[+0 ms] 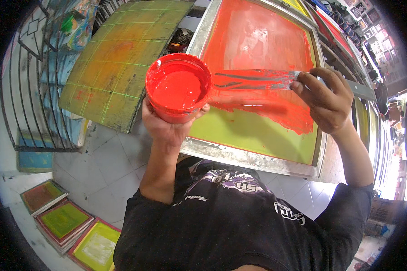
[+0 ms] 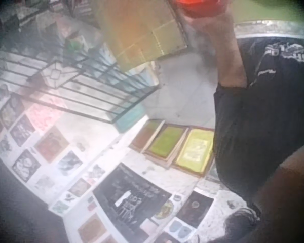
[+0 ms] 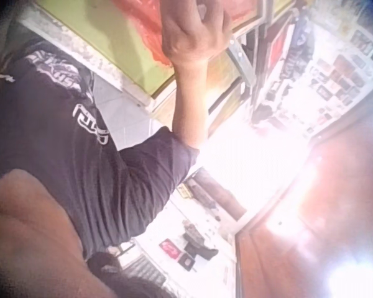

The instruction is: The person pours red ink onto a screen printing frame and uses a squeegee to spread it evenly across the mesh. They repeatedly reload ink from a container and smooth the surface, then flip the frame to work on the other side. The person finishes by wiping the squeegee and cleaning their hands with a cloth.

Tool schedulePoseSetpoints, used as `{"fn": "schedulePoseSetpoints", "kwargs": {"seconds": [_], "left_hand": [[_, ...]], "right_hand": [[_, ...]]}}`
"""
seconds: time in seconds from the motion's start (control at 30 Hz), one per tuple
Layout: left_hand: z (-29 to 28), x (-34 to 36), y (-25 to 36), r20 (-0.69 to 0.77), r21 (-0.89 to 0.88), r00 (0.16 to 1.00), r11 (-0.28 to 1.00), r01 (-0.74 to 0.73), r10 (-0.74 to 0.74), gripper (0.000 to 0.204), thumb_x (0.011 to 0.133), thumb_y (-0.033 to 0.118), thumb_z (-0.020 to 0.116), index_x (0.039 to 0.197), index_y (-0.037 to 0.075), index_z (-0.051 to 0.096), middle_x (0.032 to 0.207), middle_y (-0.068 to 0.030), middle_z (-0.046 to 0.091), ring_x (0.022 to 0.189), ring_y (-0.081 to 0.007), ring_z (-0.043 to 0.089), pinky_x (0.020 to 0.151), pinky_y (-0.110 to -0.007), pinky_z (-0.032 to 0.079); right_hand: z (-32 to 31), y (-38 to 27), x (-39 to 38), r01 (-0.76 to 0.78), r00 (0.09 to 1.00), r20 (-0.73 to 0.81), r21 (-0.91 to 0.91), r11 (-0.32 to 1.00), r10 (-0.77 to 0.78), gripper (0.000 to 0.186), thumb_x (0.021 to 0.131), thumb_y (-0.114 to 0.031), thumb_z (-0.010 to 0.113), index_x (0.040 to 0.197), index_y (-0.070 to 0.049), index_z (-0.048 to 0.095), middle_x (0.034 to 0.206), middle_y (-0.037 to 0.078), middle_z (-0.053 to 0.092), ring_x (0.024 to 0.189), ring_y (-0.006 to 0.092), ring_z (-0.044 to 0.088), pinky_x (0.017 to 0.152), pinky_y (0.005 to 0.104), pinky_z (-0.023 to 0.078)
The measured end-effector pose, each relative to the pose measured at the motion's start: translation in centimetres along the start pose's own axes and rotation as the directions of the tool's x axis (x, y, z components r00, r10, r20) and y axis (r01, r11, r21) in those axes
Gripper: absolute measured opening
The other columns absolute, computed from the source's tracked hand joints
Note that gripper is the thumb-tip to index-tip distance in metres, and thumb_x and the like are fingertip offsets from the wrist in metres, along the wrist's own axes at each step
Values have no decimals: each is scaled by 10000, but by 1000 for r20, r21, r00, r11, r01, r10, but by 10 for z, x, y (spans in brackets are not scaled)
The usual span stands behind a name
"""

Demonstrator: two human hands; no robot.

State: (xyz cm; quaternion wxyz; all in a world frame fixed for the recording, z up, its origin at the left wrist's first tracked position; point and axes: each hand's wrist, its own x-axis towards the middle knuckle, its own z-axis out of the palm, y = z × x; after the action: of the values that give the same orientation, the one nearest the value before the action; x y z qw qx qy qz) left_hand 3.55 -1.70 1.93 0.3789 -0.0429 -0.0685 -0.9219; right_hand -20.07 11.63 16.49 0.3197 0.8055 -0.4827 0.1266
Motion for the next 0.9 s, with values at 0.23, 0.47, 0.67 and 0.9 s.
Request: {"fn": "schedulePoseSetpoints", "kwargs": {"seconds": [0.23, 0.47, 0.67, 0.9], "left_hand": [[-18, -1, 10, -79, 119, 991, 988, -102, 112, 673, 793, 457, 503, 1325, 99, 299, 1247, -201, 385, 1091, -382, 374, 807, -475, 363], [-33, -7, 27, -35, 125, 996, 989, -73, 78, 681, 773, 384, 561, 1318, 70, 298, 1265, -207, 336, 1132, -375, 323, 863, -507, 361], [-34, 2, 24, -43, -36, 999, 999, -7, 6, 642, 764, 323, 557, 1301, 62, 319, 1260, -215, 321, 1146, -383, 309, 872, -520, 354], [-32, 13, 11, -64, 3, 997, 999, 46, -46, 616, 779, 358, 552, 1293, 84, 352, 1264, -215, 356, 1137, -384, 325, 853, -502, 363]], "right_hand": [[21, 15, -39, -178, 966, 182, -52, 983, 185, 220, 725, -78, 603, 933, -142, 637, 832, 30, 586, 704, 205, 578, 546, 276, 467], [35, 50, -122, -882, -55, 620, 337, -329, 783, 304, 800, -41, 536, 1102, -63, 568, 829, 65, 586, 656, 125, 553, 511, 254, 456], [30, -2, -145, -300, -341, 404, 809, -505, 849, 456, 843, -71, 452, 1286, -38, 348, 869, 113, 570, 674, 218, 575, 597, 340, 479], [38, -93, -114, 28, -302, 632, 755, -656, 714, 453, 833, -49, 491, 1270, -41, 372, 903, 60, 547, 785, 158, 559, 650, 318, 500]]}}
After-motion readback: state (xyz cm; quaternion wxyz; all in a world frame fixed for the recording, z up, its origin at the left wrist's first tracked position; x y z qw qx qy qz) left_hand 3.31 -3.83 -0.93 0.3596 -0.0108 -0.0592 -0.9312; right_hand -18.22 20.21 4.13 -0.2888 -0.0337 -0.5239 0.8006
